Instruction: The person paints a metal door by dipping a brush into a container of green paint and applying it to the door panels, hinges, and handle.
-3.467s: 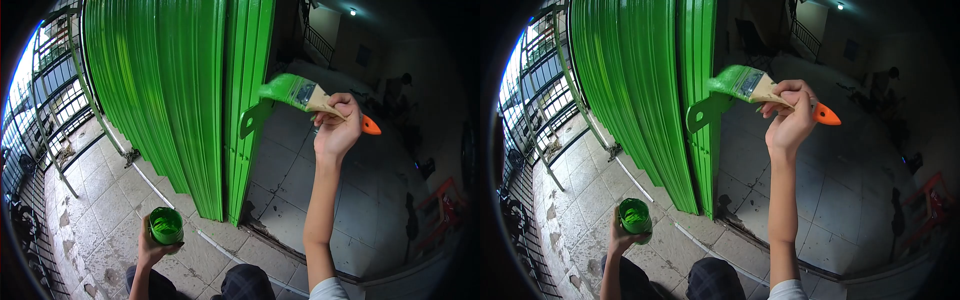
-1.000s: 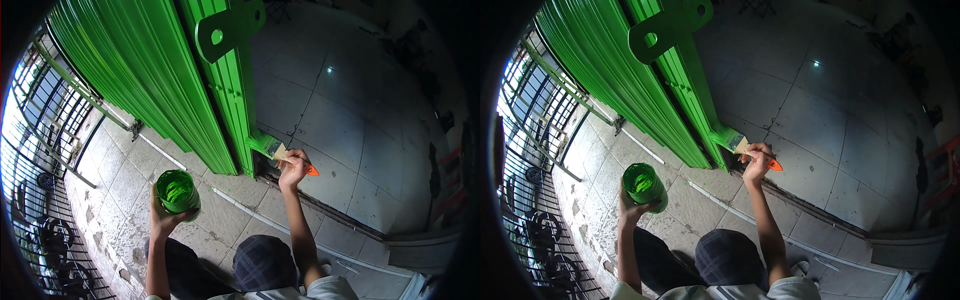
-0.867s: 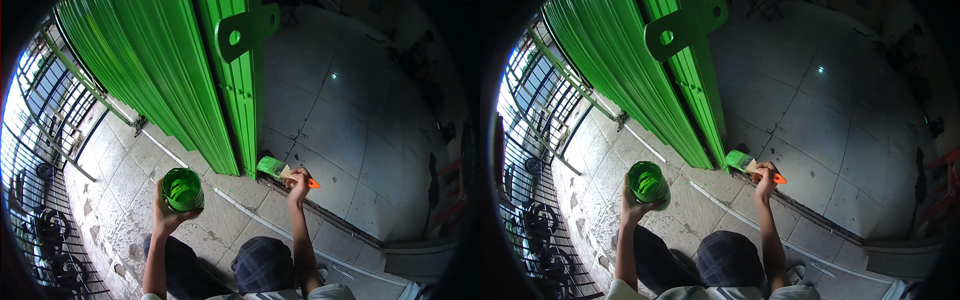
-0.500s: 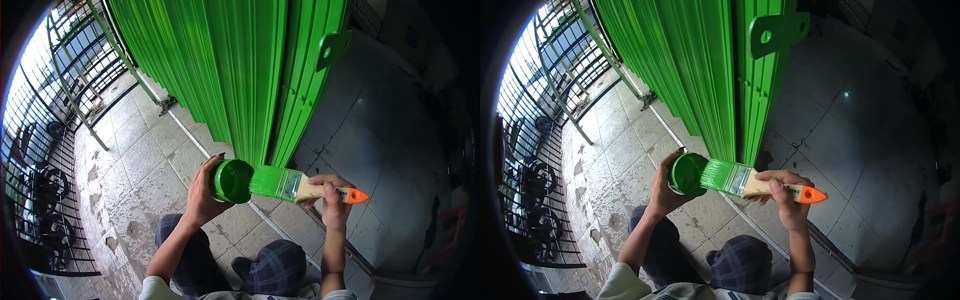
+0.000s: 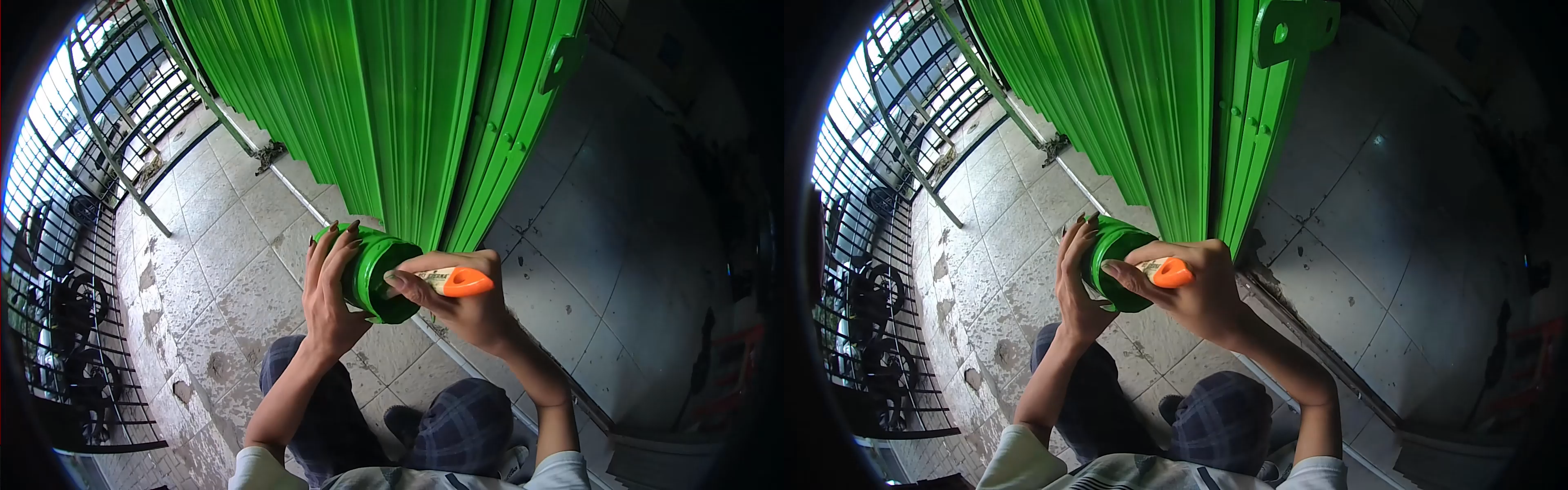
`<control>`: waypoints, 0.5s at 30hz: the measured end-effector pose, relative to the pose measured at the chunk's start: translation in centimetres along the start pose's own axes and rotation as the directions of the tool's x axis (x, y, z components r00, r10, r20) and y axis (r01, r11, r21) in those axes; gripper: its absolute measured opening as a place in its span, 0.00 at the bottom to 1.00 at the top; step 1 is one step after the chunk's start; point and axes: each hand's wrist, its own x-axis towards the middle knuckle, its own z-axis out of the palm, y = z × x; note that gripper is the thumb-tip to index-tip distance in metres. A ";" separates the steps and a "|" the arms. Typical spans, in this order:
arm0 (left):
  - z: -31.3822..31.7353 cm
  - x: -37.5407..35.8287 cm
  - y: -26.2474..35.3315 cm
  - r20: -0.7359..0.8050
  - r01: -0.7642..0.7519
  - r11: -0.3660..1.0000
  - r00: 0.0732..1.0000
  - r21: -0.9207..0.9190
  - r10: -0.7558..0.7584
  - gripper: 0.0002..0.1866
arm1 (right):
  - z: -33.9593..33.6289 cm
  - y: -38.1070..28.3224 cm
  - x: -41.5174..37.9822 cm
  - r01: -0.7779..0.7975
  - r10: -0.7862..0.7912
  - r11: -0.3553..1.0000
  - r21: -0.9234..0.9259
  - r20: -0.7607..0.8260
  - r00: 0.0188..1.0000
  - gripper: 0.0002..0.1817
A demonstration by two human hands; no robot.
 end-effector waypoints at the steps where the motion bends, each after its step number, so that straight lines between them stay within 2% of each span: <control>1: -0.1 0.1 0.0 -0.011 -0.012 1.000 1.000 -0.003 0.012 0.42 | 0.2 0.0 0.2 0.014 -0.014 1.000 -0.004 0.003 1.000 0.14; 4: -0.5 0.0 -0.1 -0.030 -0.039 0.999 0.999 0.007 0.039 0.40 | 1.0 0.0 0.6 0.084 -0.085 0.996 -0.042 -0.024 0.996 0.15; 7: -0.5 -0.2 -0.2 -0.045 -0.043 0.999 0.998 0.008 0.043 0.39 | 1.3 0.2 0.7 0.019 -0.019 0.995 -0.101 0.007 1.000 0.19; 8: -0.6 -0.1 -0.1 -0.037 -0.035 0.999 0.999 0.009 0.035 0.39 | 1.5 0.4 0.7 0.045 -0.047 0.994 -0.095 -0.019 0.999 0.20; 11: -0.7 -0.2 0.0 -0.025 -0.018 0.999 1.000 0.042 0.019 0.40 | 1.3 0.0 0.7 0.035 -0.036 0.996 -0.086 -0.012 0.999 0.19; 14: -0.8 0.1 0.2 -0.011 0.010 0.999 1.000 0.048 -0.009 0.41 | 0.6 0.0 0.7 0.089 -0.089 0.995 0.054 -0.012 0.996 0.14; 15: -0.8 0.2 0.3 -0.005 0.023 0.999 1.000 0.044 -0.023 0.41 | 0.1 -0.2 0.7 0.027 -0.028 0.996 0.083 0.011 1.000 0.13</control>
